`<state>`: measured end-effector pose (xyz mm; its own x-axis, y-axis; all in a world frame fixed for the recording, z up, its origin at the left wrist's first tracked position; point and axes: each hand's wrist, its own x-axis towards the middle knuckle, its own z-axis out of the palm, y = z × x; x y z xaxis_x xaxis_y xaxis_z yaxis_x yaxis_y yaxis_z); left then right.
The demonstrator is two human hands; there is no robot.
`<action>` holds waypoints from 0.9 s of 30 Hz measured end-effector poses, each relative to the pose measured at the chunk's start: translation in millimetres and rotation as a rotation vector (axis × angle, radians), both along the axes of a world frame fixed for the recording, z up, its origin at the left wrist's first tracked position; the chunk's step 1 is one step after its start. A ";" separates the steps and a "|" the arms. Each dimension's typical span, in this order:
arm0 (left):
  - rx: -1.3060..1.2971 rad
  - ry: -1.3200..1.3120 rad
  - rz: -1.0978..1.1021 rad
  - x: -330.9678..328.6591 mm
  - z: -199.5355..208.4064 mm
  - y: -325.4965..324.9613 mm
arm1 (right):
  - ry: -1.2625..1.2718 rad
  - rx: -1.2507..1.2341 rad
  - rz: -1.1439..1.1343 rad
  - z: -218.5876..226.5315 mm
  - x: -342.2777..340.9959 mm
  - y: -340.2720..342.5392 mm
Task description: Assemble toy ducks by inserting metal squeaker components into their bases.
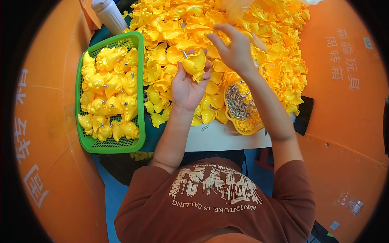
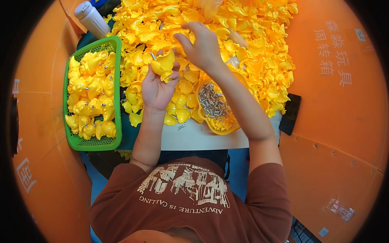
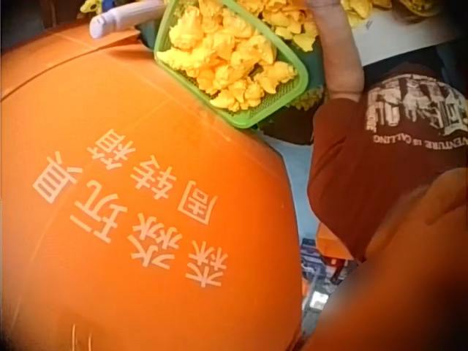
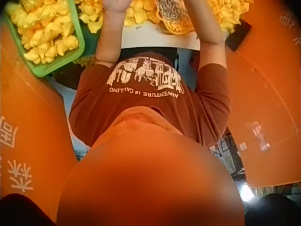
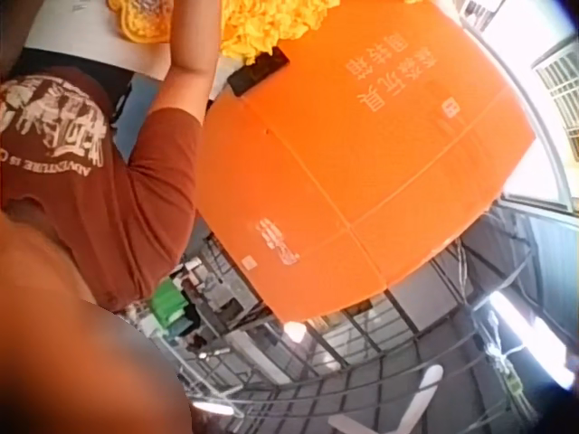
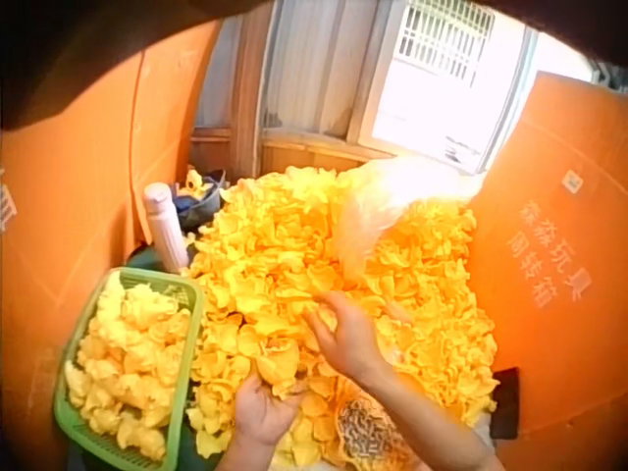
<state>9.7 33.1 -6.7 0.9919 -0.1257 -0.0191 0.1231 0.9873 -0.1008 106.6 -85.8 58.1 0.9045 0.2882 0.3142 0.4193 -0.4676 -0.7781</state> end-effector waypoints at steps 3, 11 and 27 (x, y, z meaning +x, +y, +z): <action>-0.010 -0.035 -0.011 4.4 -5.2 -2.2 | -0.608 -0.457 0.033 -30.7 47.1 12.8; 0.033 -0.040 -0.012 6.0 -6.5 -1.7 | -0.819 -0.985 0.011 -42.1 61.6 14.0; -0.043 -0.018 -0.389 -0.4 -0.5 -13.6 | -0.747 -0.286 0.425 -14.5 -47.1 -84.6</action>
<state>9.3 19.5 -7.2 0.8704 -0.4923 0.0108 0.4891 0.8617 -0.1354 59.4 -170.5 43.6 0.2935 0.7082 0.6421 0.9498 -0.2920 -0.1121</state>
